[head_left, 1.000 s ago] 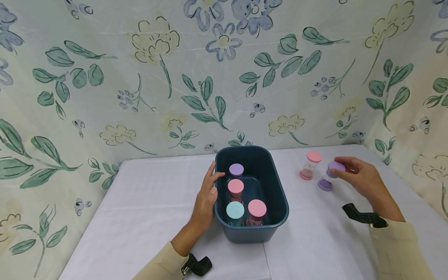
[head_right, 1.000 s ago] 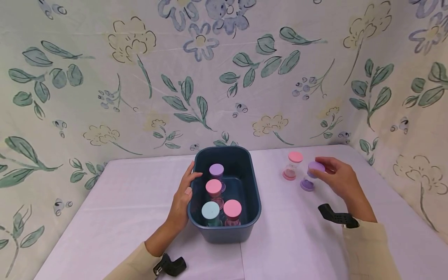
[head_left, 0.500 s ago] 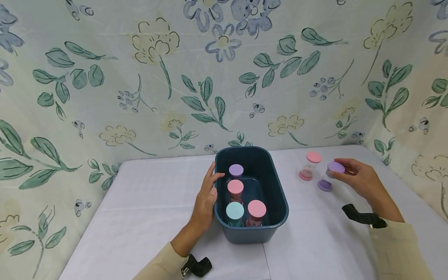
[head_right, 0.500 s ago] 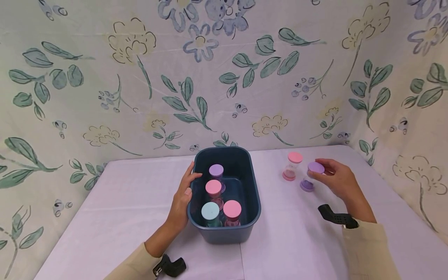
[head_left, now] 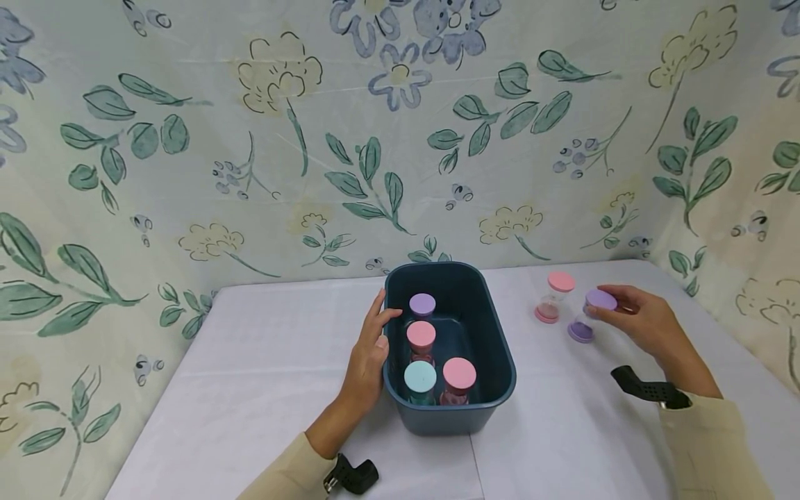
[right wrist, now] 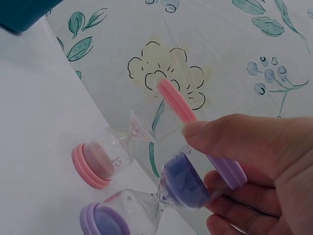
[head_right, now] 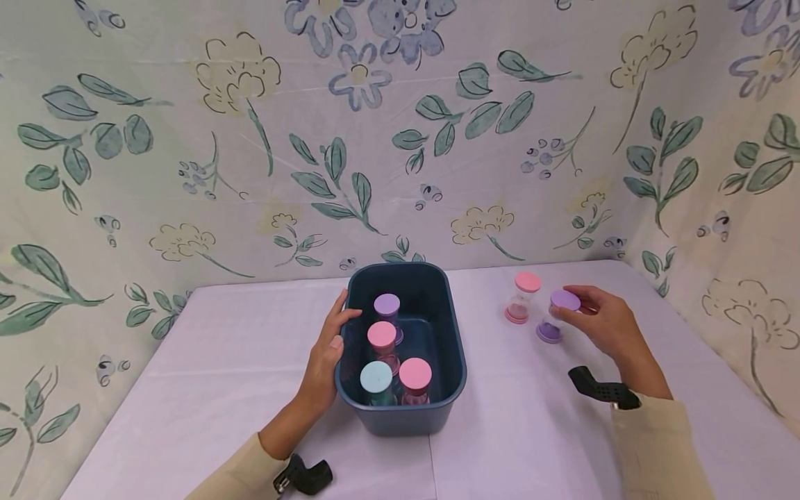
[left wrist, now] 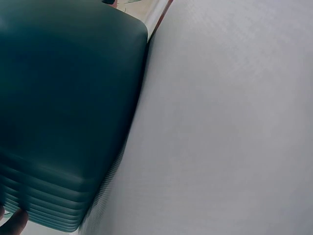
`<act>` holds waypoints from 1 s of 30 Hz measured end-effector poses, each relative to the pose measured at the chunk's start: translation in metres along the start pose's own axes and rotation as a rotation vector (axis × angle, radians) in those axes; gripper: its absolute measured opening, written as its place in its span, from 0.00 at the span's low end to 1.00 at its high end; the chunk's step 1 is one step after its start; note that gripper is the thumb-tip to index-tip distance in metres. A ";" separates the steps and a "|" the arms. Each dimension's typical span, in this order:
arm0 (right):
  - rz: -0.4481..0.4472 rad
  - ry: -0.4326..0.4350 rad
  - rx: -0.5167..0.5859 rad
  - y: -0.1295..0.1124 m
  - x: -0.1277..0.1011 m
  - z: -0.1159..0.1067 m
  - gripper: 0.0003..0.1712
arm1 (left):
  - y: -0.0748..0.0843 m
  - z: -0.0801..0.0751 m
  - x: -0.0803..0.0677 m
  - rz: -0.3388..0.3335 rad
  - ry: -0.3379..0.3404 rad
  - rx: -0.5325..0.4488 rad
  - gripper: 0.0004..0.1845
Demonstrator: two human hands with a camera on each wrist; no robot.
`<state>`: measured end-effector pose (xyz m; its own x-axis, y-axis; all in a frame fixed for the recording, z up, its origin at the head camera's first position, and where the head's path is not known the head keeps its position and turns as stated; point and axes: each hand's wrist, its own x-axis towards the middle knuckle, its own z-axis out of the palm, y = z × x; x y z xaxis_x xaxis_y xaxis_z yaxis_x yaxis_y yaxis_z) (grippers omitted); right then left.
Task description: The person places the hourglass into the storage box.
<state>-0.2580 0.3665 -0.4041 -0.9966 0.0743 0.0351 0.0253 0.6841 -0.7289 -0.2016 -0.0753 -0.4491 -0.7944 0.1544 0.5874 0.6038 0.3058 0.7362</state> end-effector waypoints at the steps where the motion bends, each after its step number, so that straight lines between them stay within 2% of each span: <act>1: -0.001 0.001 0.001 0.000 0.000 0.000 0.50 | 0.000 0.000 0.000 -0.001 0.000 -0.001 0.24; 30: -0.003 0.039 -0.009 -0.007 -0.001 0.001 0.47 | 0.000 -0.003 0.004 0.001 -0.011 0.002 0.24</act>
<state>-0.2568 0.3611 -0.3997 -0.9929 0.1002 0.0636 0.0235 0.6910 -0.7225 -0.2044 -0.0774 -0.4455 -0.7946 0.1646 0.5844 0.6043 0.3072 0.7351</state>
